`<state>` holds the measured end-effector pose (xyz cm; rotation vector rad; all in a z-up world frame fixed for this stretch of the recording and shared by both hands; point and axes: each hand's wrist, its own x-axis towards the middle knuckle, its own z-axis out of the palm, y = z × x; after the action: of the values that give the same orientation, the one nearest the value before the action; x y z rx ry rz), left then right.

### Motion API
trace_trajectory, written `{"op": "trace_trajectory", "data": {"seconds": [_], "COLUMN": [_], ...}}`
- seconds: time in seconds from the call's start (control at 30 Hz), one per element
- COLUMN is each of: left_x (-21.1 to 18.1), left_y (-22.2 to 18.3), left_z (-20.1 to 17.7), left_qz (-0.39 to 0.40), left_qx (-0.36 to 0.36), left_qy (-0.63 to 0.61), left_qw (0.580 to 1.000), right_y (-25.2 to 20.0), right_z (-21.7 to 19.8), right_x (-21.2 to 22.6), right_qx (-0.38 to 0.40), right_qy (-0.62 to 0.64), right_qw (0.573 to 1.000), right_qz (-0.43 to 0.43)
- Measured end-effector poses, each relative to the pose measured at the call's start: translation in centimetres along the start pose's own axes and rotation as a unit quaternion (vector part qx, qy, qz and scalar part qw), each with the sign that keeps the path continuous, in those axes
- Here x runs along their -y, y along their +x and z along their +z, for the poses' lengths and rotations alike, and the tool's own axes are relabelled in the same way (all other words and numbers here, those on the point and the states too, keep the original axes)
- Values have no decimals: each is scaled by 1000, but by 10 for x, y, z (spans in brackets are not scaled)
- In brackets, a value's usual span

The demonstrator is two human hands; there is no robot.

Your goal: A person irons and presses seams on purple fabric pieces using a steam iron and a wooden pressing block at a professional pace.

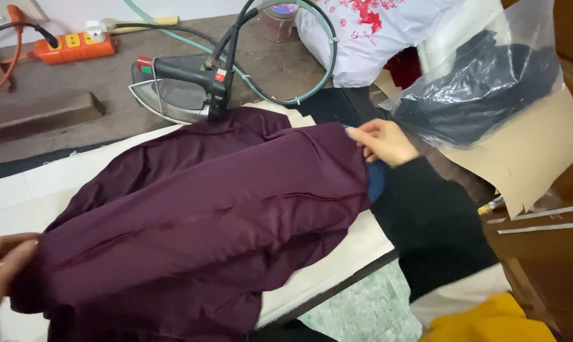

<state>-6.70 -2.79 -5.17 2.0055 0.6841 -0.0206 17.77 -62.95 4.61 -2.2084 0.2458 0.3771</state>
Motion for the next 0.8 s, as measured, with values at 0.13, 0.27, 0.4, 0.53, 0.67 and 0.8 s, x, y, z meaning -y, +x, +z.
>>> {"op": "trace_trajectory", "data": {"seconds": [0.13, 0.27, 0.4, 0.53, 0.67, 0.8], "left_x": [12, 5, -9, 6, -6, 33], "left_y": [16, 8, -3, -2, 10, 53], "left_z": [6, 3, 4, -1, -2, 12], "left_qz": [64, 92, 105, 146, 84, 197], "left_qx": [-24, -30, -44, -71, -93, -114], "left_qy": [70, 107, 135, 36, -5, 138], "left_qw": [995, 989, 984, 986, 992, 964], "right_y": [4, 18, 12, 11, 40, 103], "right_z": [10, 7, -1, -20, -31, -18], "right_x": [20, -3, 5, 23, 33, 7], "right_qx": [7, 73, 98, 12, -76, -136], "right_qy": [-159, -92, -17, 118, 188, -71], "right_qw": [986, 991, 994, 991, 970, 985], "right_qz": [47, -59, -53, -60, -134, -84]}}
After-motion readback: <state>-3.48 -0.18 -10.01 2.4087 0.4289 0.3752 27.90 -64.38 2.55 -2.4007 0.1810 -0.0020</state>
